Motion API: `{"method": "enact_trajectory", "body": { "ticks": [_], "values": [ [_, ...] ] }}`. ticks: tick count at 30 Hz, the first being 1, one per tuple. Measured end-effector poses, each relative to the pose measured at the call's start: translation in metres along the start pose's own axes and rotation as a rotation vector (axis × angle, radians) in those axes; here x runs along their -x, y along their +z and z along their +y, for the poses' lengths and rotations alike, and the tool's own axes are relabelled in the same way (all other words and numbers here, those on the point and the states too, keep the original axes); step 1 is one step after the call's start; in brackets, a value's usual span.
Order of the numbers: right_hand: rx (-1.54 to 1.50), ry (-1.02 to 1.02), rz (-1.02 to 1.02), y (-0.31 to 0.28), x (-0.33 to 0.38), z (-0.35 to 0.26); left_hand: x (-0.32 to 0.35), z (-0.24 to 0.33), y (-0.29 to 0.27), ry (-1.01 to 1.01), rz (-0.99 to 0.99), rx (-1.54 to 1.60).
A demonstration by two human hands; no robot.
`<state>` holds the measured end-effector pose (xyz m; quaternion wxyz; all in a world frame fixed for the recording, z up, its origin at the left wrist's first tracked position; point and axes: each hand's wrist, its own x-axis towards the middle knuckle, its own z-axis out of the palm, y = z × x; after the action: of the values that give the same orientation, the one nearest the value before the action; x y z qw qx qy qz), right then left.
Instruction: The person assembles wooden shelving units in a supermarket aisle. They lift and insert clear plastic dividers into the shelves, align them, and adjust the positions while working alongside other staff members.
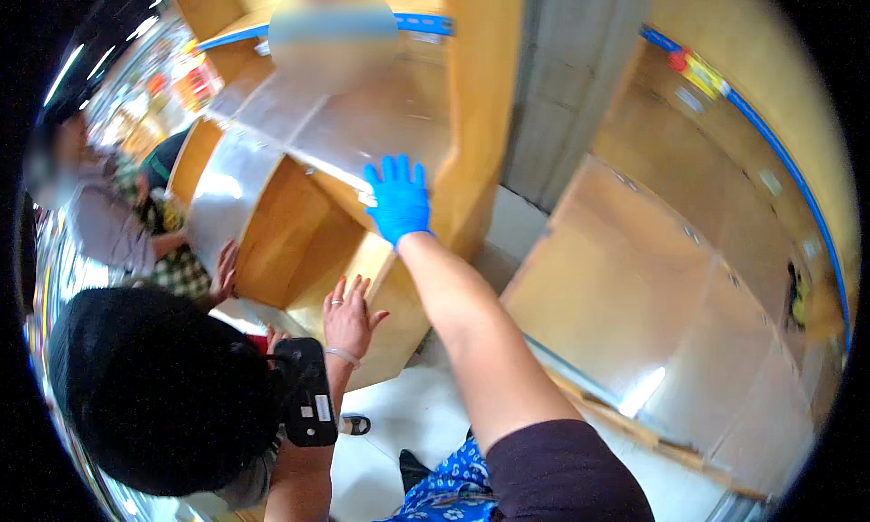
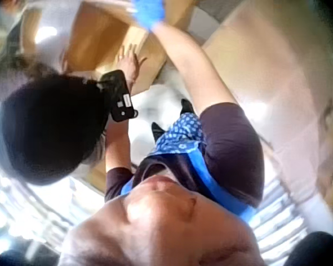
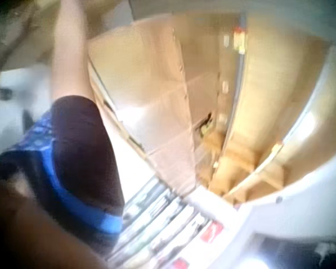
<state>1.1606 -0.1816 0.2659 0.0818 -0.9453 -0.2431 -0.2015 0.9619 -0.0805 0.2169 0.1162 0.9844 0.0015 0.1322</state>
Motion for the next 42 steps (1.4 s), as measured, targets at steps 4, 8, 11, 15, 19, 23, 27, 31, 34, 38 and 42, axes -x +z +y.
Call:
{"method": "enact_trajectory", "body": {
  "ticks": [4, 8, 11, 15, 19, 23, 27, 31, 34, 38, 42],
  "values": [
    [-0.033, 0.024, -0.042, -0.009, -0.001, -0.004, -0.008, -0.012, 0.007, 0.049, -0.089, 0.276],
    [-0.059, 0.033, -0.004, -0.005, -0.001, -0.001, -0.010, -0.020, 0.021, -0.026, -0.221, 0.422],
    [-0.088, 0.045, 0.088, 0.001, 0.005, -0.004, -0.006, -0.018, 0.020, -0.065, -0.219, 0.377],
    [-0.079, 0.033, 0.061, 0.005, 0.003, -0.003, -0.003, -0.013, 0.019, -0.086, -0.237, 0.350],
    [-0.071, 0.038, 0.076, 0.007, 0.005, 0.005, -0.010, -0.007, 0.018, -0.080, -0.259, 0.376],
    [-0.103, 0.046, 0.020, -0.001, 0.004, 0.002, -0.045, -0.034, 0.060, -0.162, -0.029, 0.998],
    [-0.111, 0.035, -0.105, -0.009, 0.004, -0.001, -0.176, -0.040, 0.029, -0.849, 0.243, 1.422],
    [-0.045, 0.072, -0.201, -0.012, 0.004, -0.001, -0.274, -0.046, 0.023, -1.233, 0.182, 1.189],
    [0.016, 0.049, -0.209, -0.003, 0.001, -0.006, -0.291, -0.052, 0.064, -1.168, 0.658, 1.225],
    [0.022, 0.032, -0.106, 0.004, 0.000, -0.001, -0.295, -0.052, 0.082, -1.018, 0.804, 1.312],
    [0.033, 0.037, -0.006, 0.021, 0.007, 0.001, -0.291, -0.047, 0.062, -1.272, 0.483, 1.160]
  ]
}}
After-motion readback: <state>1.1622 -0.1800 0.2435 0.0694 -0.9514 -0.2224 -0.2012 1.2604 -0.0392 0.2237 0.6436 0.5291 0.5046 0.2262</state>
